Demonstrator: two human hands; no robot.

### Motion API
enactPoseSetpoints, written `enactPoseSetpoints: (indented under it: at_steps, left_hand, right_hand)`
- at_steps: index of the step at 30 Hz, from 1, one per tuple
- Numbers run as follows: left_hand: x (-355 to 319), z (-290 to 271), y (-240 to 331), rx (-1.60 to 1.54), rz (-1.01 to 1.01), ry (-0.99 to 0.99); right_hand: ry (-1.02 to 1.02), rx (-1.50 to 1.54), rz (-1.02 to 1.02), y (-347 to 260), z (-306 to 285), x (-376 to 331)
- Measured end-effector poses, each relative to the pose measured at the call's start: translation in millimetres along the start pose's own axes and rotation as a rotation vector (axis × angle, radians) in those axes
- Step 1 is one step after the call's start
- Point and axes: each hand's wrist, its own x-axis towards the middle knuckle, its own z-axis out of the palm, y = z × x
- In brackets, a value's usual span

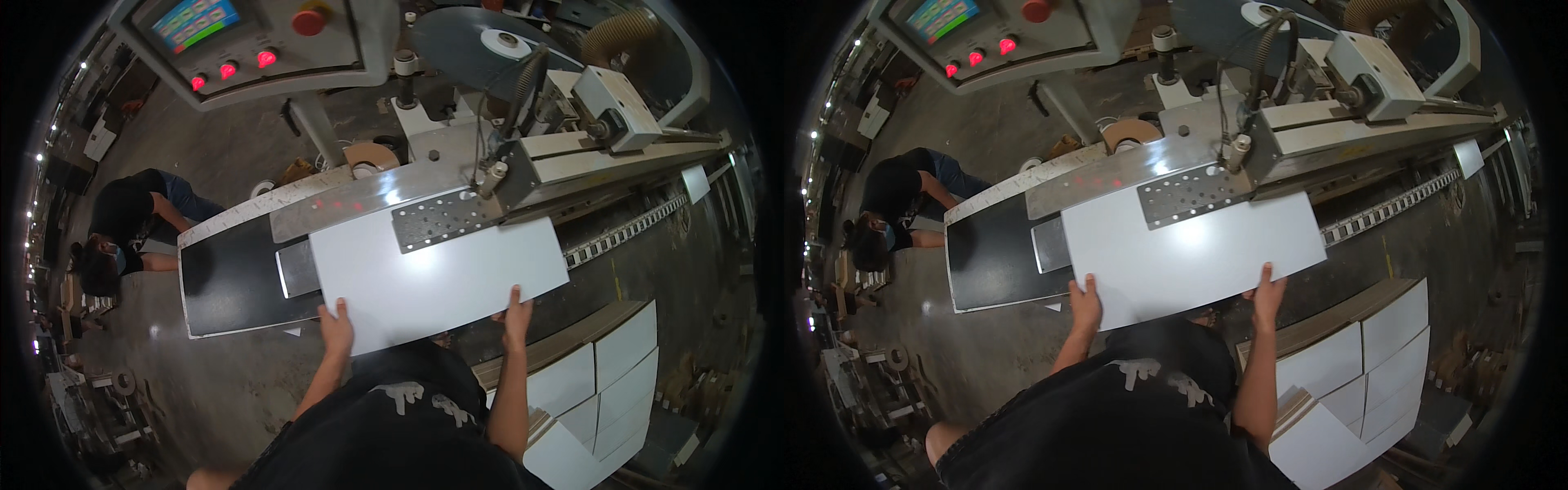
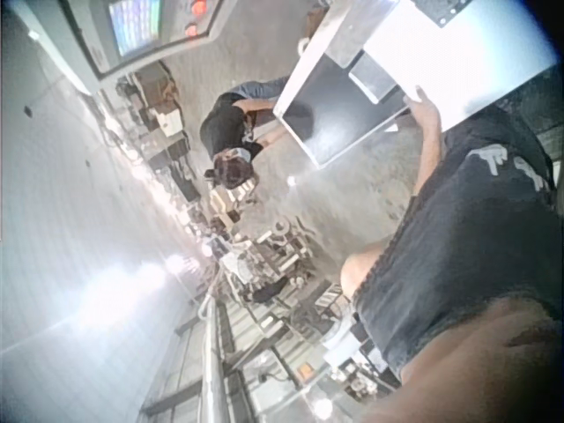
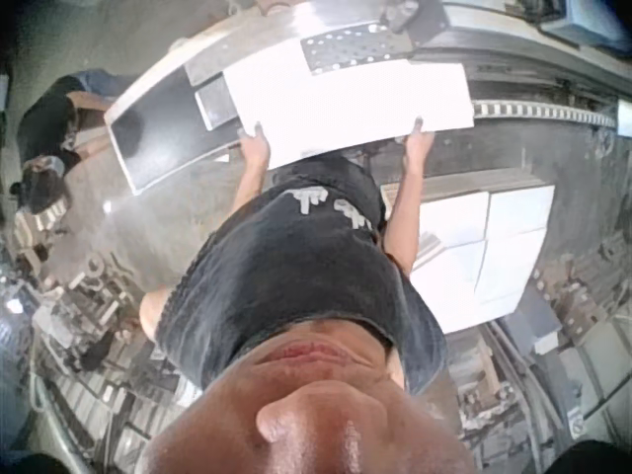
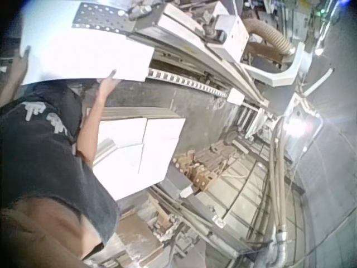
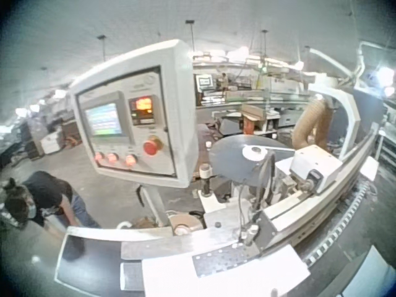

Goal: The person repeatedly picks up white rectangular panels from a stack on the floor and places them onto a conveyor belt feeding a processing machine. The person handles the panels one at a time, positioning them on the belt before they are drawn into the machine.

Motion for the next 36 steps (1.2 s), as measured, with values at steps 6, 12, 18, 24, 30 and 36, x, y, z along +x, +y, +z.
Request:
enactPoseSetpoints:
  at_steps: [6,12,18,24,30,36]
  left_hand:
    - [-2,15,40,0.032,0.106,-0.526]
    - [7,66,47,0.217,0.049,-0.854]
    - [-13,92,77,-0.083,0.055,-1.076]
    - [-38,116,109,0.062,0.062,-1.076]
    - [-115,109,76,-0.092,1.051,-0.703]
    - [-338,113,-5,0.096,0.643,-1.588]
  right_hand:
    - [0.264,0.149,0.074,9,-23,-54]
    - [0.354,-0.037,0.285,109,-57,-188]
    - [0.609,0.333,0.434,209,-122,-329]
    - [1.031,0.396,0.328,328,-211,-377]
    - [1.332,0.347,0.405,328,-286,-371]
    - [1.006,0.866,0.233,304,-297,-367]
